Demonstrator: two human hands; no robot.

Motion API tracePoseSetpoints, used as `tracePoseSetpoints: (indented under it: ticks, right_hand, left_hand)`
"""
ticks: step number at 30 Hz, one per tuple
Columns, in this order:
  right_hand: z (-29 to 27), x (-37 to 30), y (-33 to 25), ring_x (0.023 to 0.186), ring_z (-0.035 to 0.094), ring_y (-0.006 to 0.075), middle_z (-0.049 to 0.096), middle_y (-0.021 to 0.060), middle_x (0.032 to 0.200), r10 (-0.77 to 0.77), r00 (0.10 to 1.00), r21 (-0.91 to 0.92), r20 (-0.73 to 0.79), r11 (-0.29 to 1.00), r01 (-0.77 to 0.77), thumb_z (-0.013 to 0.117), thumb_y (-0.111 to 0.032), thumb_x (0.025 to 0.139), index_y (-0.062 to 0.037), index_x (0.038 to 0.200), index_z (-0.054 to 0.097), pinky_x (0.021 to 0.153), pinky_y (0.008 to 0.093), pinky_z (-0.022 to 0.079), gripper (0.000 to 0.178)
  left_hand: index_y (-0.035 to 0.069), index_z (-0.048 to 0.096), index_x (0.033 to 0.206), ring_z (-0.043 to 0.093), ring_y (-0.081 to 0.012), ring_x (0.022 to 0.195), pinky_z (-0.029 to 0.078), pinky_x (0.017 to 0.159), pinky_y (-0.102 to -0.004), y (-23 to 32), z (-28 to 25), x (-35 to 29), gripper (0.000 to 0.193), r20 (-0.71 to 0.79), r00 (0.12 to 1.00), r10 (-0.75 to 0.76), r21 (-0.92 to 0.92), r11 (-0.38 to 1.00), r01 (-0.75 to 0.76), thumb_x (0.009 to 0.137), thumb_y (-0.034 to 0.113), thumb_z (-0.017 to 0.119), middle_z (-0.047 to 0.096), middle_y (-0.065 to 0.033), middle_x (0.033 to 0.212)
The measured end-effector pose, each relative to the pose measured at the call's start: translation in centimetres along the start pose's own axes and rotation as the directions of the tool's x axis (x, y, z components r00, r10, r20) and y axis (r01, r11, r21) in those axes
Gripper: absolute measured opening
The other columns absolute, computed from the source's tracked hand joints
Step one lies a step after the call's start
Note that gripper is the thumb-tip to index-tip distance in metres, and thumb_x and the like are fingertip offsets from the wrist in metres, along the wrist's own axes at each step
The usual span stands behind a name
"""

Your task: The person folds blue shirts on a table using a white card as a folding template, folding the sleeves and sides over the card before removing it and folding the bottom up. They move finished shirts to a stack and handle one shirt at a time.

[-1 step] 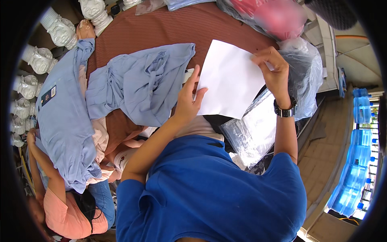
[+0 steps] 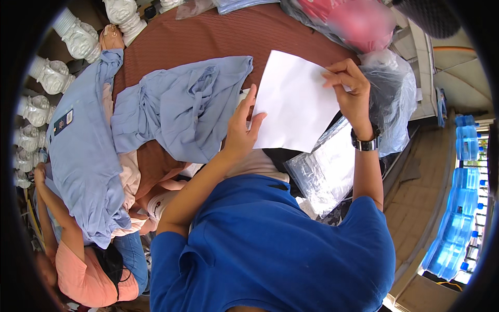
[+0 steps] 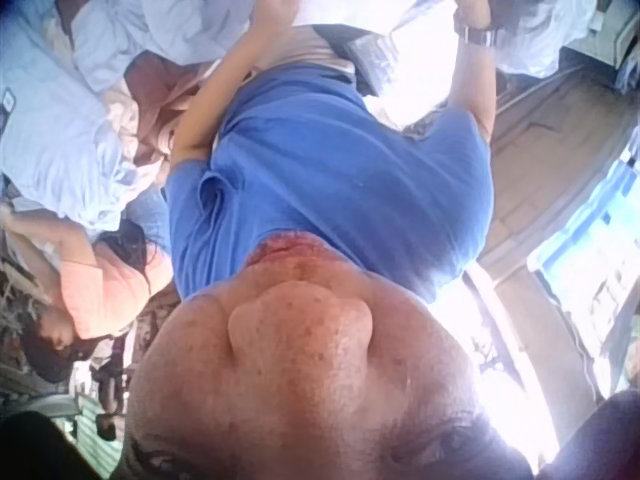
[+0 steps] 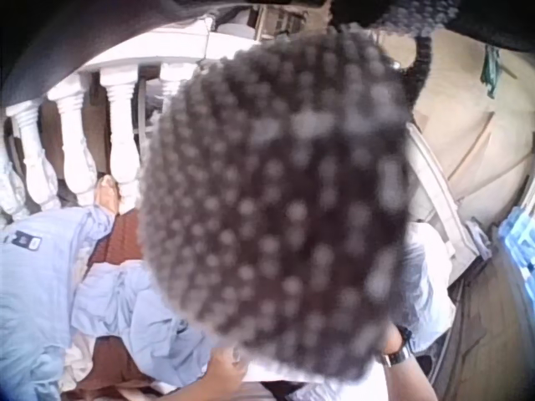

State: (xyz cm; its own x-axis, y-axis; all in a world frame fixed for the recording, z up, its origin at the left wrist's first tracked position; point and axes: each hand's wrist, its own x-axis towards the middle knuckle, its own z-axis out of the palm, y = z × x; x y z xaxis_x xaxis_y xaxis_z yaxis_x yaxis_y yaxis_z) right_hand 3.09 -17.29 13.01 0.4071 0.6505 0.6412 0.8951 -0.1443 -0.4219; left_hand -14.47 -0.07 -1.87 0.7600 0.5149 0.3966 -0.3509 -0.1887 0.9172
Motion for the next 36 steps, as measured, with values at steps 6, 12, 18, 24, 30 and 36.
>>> tracePoseSetpoints:
  ticks: [6, 12, 18, 24, 30, 36]
  right_hand:
    - [3.7, 2.0, -1.9, 0.095, 0.063, 0.0243, 0.068, 0.0117, 0.108, -0.104, 0.988, -0.151, -0.111, 0.985, 0.087, 0.078, -0.001, 0.078, -0.0019, 0.109, 0.068, 0.084, 0.0337, 0.049, 0.032]
    - [11.8, 0.9, -6.2, 0.084, 0.064, 0.0206, 0.062, 0.0119, 0.101, 0.272, 0.958, 0.395, -0.091, 0.893, -0.216, 0.081, -0.015, 0.082, 0.0011, 0.105, 0.063, 0.069, 0.0305, 0.051, 0.033]
    - [17.4, 1.5, -7.7, 0.091, 0.069, 0.0184, 0.069, 0.014, 0.105, 0.457, 0.876, 0.692, 0.152, 0.584, -0.425, 0.076, -0.019, 0.089, 0.0036, 0.108, 0.066, 0.071, 0.0272, 0.054, 0.031]
    - [18.7, 1.5, -6.8, 0.082, 0.069, 0.0154, 0.071, 0.0136, 0.096, 0.509, 0.818, 0.777, 0.269, 0.387, -0.496, 0.072, -0.014, 0.092, 0.0087, 0.108, 0.066, 0.073, 0.0265, 0.059, 0.029]
    - [20.0, 0.7, -5.4, 0.086, 0.068, 0.0152, 0.069, 0.0116, 0.098, 0.505, 0.793, 0.774, 0.341, 0.328, -0.542, 0.068, -0.016, 0.095, 0.0073, 0.107, 0.067, 0.076, 0.0294, 0.061, 0.026]
    - [21.5, -0.2, -5.1, 0.087, 0.068, 0.0149, 0.069, 0.0107, 0.099, 0.487, 0.755, 0.753, 0.438, 0.261, -0.605, 0.068, -0.017, 0.095, 0.0056, 0.108, 0.068, 0.078, 0.0314, 0.061, 0.026]
  left_hand:
    - [0.004, 0.057, 0.135, 0.057, -0.0199, 0.078, 0.047, 0.07, -0.0276, 1.5, -2.8, 0.9, 0.048, -0.12, 0.963, 0.242, 0.23, 0.95, -0.21, 0.089, -0.008, 0.061, 0.061, -0.0129, 0.1]
    - [0.006, 0.065, 0.127, 0.055, -0.0199, 0.075, 0.046, 0.067, -0.0283, 3.9, -4.8, 2.1, 0.047, -0.229, 0.911, 0.342, 0.388, 0.891, -0.236, 0.084, -0.014, 0.059, 0.057, -0.0101, 0.091]
    - [0.008, 0.069, 0.122, 0.056, -0.0194, 0.079, 0.046, 0.067, -0.0297, 3.9, -5.8, 1.8, 0.049, -0.252, 0.942, 0.222, 0.311, 0.94, -0.139, 0.081, -0.015, 0.059, 0.057, -0.0092, 0.092]
    - [0.007, 0.069, 0.121, 0.061, -0.0192, 0.089, 0.051, 0.079, -0.0282, 2.2, -6.8, 1.6, 0.046, -0.237, 0.965, 0.111, 0.142, 0.987, -0.079, 0.081, -0.014, 0.062, 0.059, -0.0092, 0.096]
    - [0.005, 0.069, 0.118, 0.062, -0.0187, 0.109, 0.053, 0.098, -0.0308, 1.7, -6.6, 1.5, 0.035, -0.221, 0.974, -0.044, -0.061, 0.998, 0.032, 0.085, -0.008, 0.066, 0.058, -0.0083, 0.11]
    - [0.001, 0.069, 0.105, 0.059, -0.021, 0.117, 0.055, 0.098, -0.0357, -0.3, -7.3, 1.7, 0.016, -0.26, 0.953, -0.154, -0.132, 0.984, 0.123, 0.089, -0.001, 0.069, 0.053, -0.0107, 0.131]
